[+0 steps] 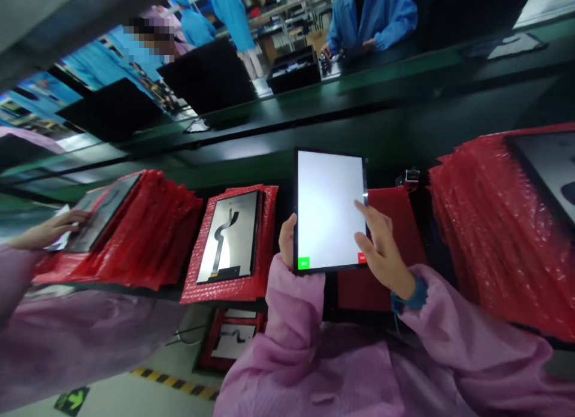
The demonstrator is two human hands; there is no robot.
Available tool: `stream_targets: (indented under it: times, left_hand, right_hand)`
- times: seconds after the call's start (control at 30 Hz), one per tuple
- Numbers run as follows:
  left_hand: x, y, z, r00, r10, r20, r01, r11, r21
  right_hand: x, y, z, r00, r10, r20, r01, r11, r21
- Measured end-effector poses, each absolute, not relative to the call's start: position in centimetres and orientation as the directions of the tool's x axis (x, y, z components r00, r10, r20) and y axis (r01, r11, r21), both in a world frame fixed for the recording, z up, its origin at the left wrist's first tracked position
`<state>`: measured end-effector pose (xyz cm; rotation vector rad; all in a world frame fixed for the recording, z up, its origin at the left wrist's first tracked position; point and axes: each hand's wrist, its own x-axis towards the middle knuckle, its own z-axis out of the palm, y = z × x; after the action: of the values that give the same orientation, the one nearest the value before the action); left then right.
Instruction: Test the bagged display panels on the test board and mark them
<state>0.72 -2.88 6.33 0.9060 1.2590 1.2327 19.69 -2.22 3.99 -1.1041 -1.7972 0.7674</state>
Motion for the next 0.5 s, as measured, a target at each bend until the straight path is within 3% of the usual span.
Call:
stream_targets:
  times: [0.13, 0.27, 0.37, 0.5]
  left_hand:
    - [1.7, -2.9, 4.0, -0.070, 0.991, -0.115, -0.130, 0.105, 0.986]
    - [1.7, -3.6, 2.6, -0.089, 0.994, -0.062, 0.033, 0.065, 0.997]
    - [1.6, -3.9, 2.2, -0.050, 0.997, -0.062, 0.147, 0.069, 0.987]
    - [1.9, -4.0, 2.5, -0.035, 0.989, -0.145, 0.006, 0.145, 0.989]
  right_hand:
    - [22.8, -3.1, 6.1, -0.230, 0.902, 0.367, 0.473, 0.433, -0.767]
    - [25.1, -5.7, 9.7, -0.274, 0.891, 0.361, 0.689, 0.444, -0.572]
    - [24.0, -6.1, 11.4, -0.332, 0.837, 0.434, 0.717, 0.523, -0.461]
    - [20.5, -3.1, 10.9, -0.483, 0.727, 0.487, 0.690, 0.659, -0.299]
